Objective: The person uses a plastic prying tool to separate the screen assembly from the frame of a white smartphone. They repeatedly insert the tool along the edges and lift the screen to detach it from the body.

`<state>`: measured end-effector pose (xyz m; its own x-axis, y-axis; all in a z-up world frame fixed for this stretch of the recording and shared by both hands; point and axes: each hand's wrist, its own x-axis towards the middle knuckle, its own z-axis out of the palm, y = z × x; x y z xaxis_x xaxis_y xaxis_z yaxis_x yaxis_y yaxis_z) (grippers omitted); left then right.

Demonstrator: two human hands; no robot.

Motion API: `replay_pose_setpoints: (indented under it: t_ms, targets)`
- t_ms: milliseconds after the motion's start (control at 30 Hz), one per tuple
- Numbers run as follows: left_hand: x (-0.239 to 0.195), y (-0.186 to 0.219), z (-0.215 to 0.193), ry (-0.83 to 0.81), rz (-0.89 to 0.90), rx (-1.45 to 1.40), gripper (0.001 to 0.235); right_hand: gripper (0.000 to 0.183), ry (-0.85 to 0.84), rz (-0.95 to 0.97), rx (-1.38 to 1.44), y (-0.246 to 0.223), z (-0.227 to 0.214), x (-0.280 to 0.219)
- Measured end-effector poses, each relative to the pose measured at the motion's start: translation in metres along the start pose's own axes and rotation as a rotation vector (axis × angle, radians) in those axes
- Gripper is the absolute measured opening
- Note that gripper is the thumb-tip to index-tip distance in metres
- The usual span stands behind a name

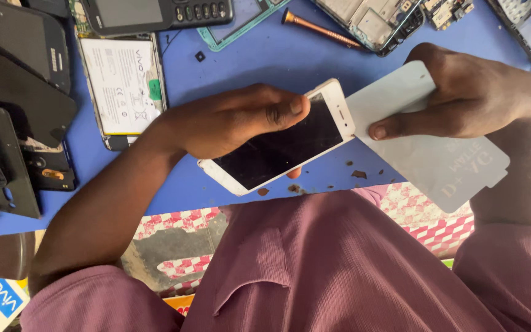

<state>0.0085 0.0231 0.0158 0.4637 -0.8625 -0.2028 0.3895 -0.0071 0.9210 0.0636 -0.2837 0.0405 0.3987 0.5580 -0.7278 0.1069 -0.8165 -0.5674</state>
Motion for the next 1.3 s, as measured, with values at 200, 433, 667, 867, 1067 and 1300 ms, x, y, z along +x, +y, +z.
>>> replay_pose_setpoints:
  t_ms: [200, 433, 667, 867, 1067, 1300]
  targets:
    - [0.002, 0.01, 0.004, -0.027, -0.119, 0.064, 0.06, 0.035, -0.18, 0.139, 0.07, -0.004, 0.0, 0.007]
    - [0.001, 0.017, 0.004, 0.025, -0.147, -0.048, 0.068, 0.031, 0.224, -0.045, 0.261, 0.002, 0.009, 0.004]
    - [-0.004, 0.013, 0.0, 0.028, -0.189, -0.106, 0.09, 0.023, 0.388, -0.393, 0.167, 0.007, 0.008, 0.007]
    - [0.001, 0.008, 0.004, -0.029, -0.266, -0.125, 0.095, 0.017, 0.258, -0.619, 0.118, 0.001, 0.009, 0.011]
    - [0.003, 0.007, 0.006, -0.033, -0.295, -0.047, 0.092, 0.013, 0.212, -0.616, 0.025, -0.01, 0.011, 0.01]
    - [0.007, 0.005, 0.007, -0.085, -0.341, -0.013, 0.095, 0.023, 0.053, -0.562, 0.043, -0.012, 0.013, 0.013]
